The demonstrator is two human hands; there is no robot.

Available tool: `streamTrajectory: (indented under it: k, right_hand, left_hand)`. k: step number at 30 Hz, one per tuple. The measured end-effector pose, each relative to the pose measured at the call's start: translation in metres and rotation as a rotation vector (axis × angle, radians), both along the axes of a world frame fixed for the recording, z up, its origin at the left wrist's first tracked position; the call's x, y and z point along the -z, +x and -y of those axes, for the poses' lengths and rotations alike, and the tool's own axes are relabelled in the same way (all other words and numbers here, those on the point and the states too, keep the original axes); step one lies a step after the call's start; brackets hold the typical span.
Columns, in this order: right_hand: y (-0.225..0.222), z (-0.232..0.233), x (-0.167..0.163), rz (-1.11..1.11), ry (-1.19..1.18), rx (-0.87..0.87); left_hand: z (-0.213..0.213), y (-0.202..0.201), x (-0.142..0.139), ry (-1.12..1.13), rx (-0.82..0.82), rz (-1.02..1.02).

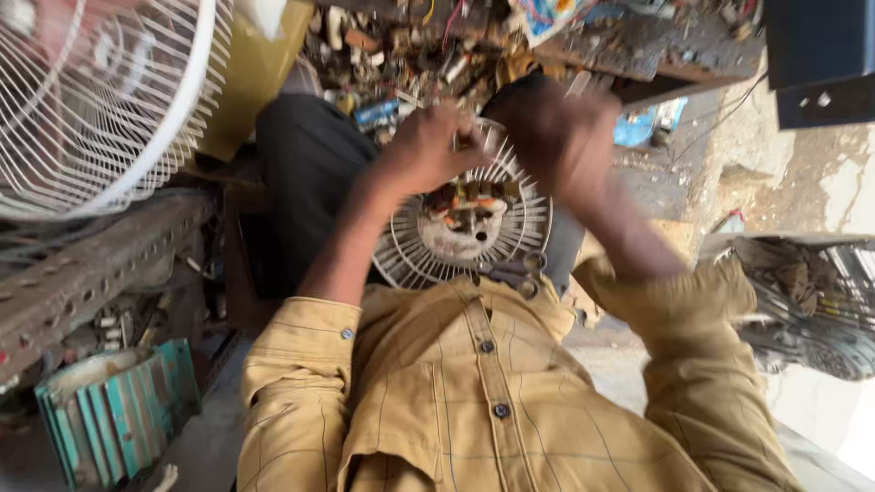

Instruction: The person sits on the floor and uses a small metal tool to scrape and clean the copper windings of a motor stator. They repeatedly scrape the surface and remove debris by hand throughout the clip.

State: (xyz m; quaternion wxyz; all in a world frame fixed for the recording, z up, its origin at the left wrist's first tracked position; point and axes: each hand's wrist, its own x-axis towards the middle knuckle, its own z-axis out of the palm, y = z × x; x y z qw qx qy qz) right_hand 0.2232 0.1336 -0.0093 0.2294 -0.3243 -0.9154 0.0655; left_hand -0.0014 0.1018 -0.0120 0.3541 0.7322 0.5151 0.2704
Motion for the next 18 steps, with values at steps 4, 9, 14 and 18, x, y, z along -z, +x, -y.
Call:
streamTrajectory:
  k: [4,9,14,18]
  right_hand:
    - [0.013,0.050,-0.035,0.020,-0.059,-0.378]
    - [0.030,0.035,-0.032,-0.062,-0.118,-0.178]
    - [0.008,-0.020,0.017,-0.366,-0.479,0.053]
    - [0.000,-0.005,0.008,-0.222,-0.112,-0.059]
  left_hand:
    - [0.015,-0.007,-0.023,-0.072,0.051,0.411]
    - [0.091,0.013,-0.014,0.688,0.013,-0.243]
    - [0.062,0.016,0.016,0.210,-0.295,0.679]
    - [0.004,0.004,0.014,0.131,0.005,0.083]
